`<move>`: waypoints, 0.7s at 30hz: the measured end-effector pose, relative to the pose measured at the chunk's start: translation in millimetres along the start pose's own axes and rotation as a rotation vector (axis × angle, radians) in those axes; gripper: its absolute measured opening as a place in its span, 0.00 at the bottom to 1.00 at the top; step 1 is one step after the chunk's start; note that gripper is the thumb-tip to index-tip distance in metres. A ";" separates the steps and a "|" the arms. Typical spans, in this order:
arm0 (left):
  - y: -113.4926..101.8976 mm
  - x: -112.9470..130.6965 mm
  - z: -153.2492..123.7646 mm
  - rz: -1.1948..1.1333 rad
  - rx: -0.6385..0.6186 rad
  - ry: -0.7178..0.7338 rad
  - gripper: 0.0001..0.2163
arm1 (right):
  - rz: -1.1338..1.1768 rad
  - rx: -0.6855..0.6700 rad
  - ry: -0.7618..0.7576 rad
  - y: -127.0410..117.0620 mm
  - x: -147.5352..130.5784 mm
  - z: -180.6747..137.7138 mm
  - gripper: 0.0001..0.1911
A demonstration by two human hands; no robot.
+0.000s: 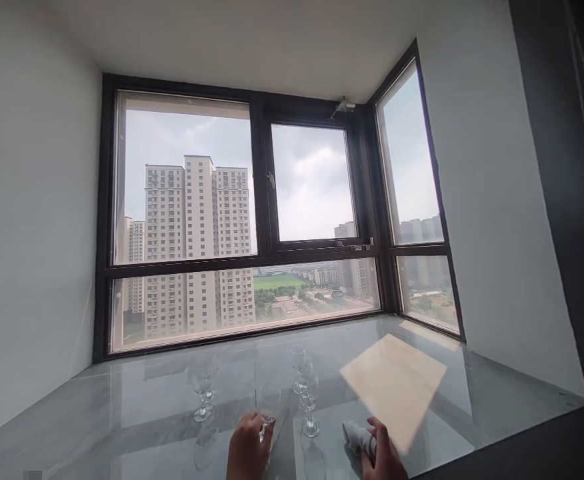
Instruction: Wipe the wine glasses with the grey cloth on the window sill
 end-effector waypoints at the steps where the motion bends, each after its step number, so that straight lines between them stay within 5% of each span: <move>1: 3.2 -3.3 0.3 0.018 -0.007 -0.011 0.16 | -0.032 0.000 -0.014 0.8 5.9 4.5 0.16; 8: 28.6 -23.2 5.5 0.123 -0.164 -0.083 0.17 | -0.394 0.000 -0.026 32.9 24.0 22.6 0.17; 15: -5.7 0.1 -0.5 0.056 -0.173 -0.158 0.09 | -0.619 -0.066 0.005 24.3 0.3 6.8 0.15; 21: -10.5 -0.4 -2.9 -0.020 -0.127 -0.170 0.07 | -0.649 -0.070 -0.005 25.5 -5.1 6.5 0.13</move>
Point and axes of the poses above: each hand's wrist, its own z-axis towards the middle knuckle, its own y-axis out of the palm, x = y × z, the point moved 9 cm from there along z, towards the middle knuckle, and after that the axes turned 8 degrees about y, right-handed, at the moved point
